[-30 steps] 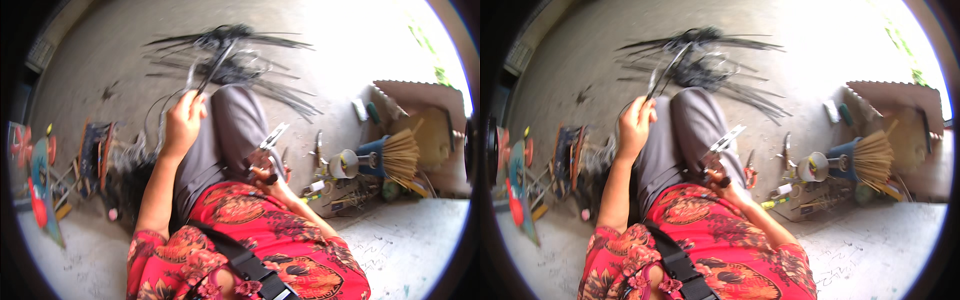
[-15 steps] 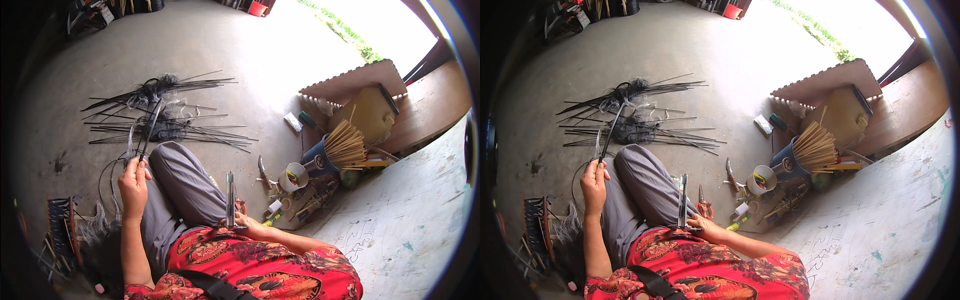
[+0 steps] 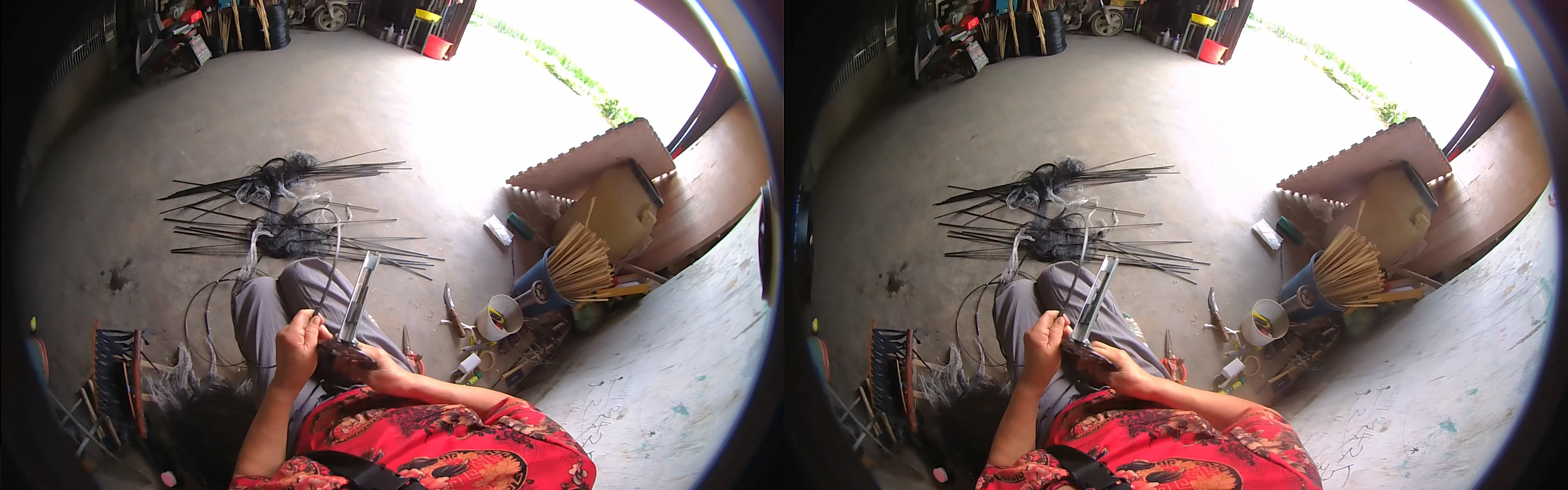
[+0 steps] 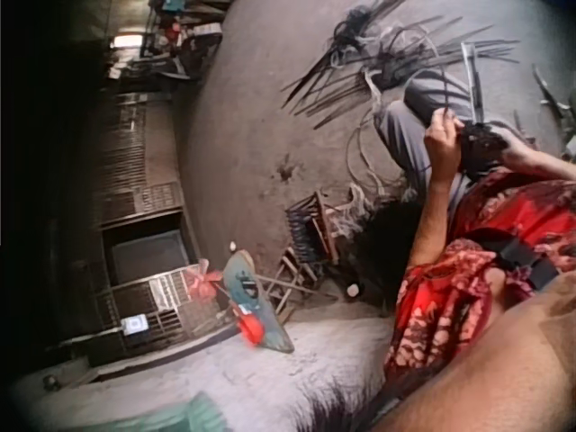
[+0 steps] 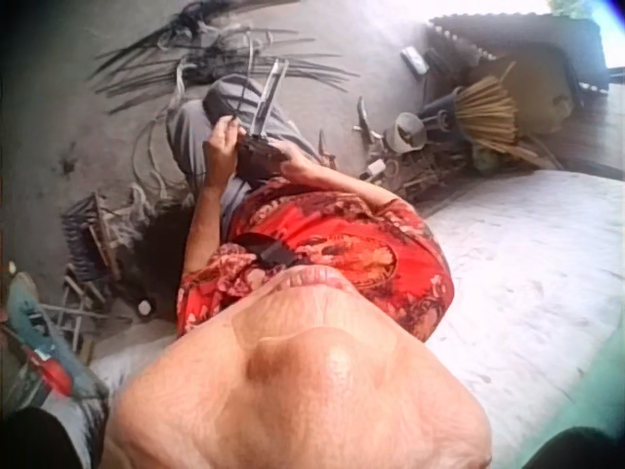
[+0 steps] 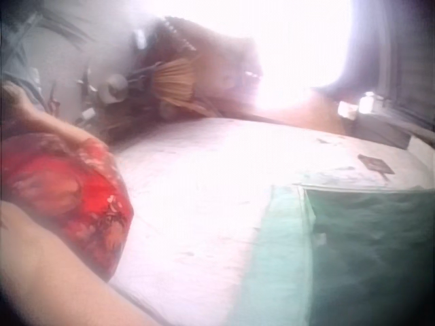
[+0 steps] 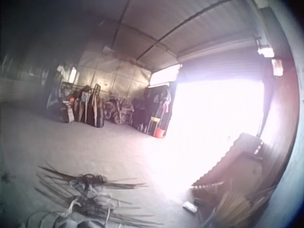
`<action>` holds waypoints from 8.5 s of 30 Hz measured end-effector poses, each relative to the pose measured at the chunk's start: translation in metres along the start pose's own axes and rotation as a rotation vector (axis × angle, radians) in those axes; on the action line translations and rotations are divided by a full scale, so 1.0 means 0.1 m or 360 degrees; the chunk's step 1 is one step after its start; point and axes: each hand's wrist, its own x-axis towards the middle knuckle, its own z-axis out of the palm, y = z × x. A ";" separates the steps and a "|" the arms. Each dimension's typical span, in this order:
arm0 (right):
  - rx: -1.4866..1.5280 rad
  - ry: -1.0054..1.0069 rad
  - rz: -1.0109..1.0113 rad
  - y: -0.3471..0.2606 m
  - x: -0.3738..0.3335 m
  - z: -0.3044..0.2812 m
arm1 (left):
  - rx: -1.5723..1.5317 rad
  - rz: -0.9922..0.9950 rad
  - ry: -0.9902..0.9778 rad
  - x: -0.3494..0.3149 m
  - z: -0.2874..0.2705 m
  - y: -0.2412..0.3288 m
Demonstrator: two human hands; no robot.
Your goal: The person attaches netting material to a circular black frame using a specialized stapler tool. They repeatedly position the mesh over the frame and use the tool to secure it, then stand up to retrieve more black rods from the floor.
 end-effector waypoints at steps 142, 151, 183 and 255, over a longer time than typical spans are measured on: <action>-0.1219 0.0104 0.0233 -0.72 1.52 0.18 | 0.1610 0.0498 0.0563 0.67 -0.77 0.09; -0.1676 0.0196 0.0035 -0.66 1.66 0.28 | 0.1834 0.0609 0.0392 0.74 -0.88 -0.11; -0.0978 -0.0485 0.0215 -0.59 2.13 0.23 | 0.0978 0.0259 0.0665 0.62 -1.49 -0.16; -0.1732 0.0007 -0.0020 -0.47 1.62 0.51 | 0.1260 0.0472 0.0818 0.20 -1.04 -0.59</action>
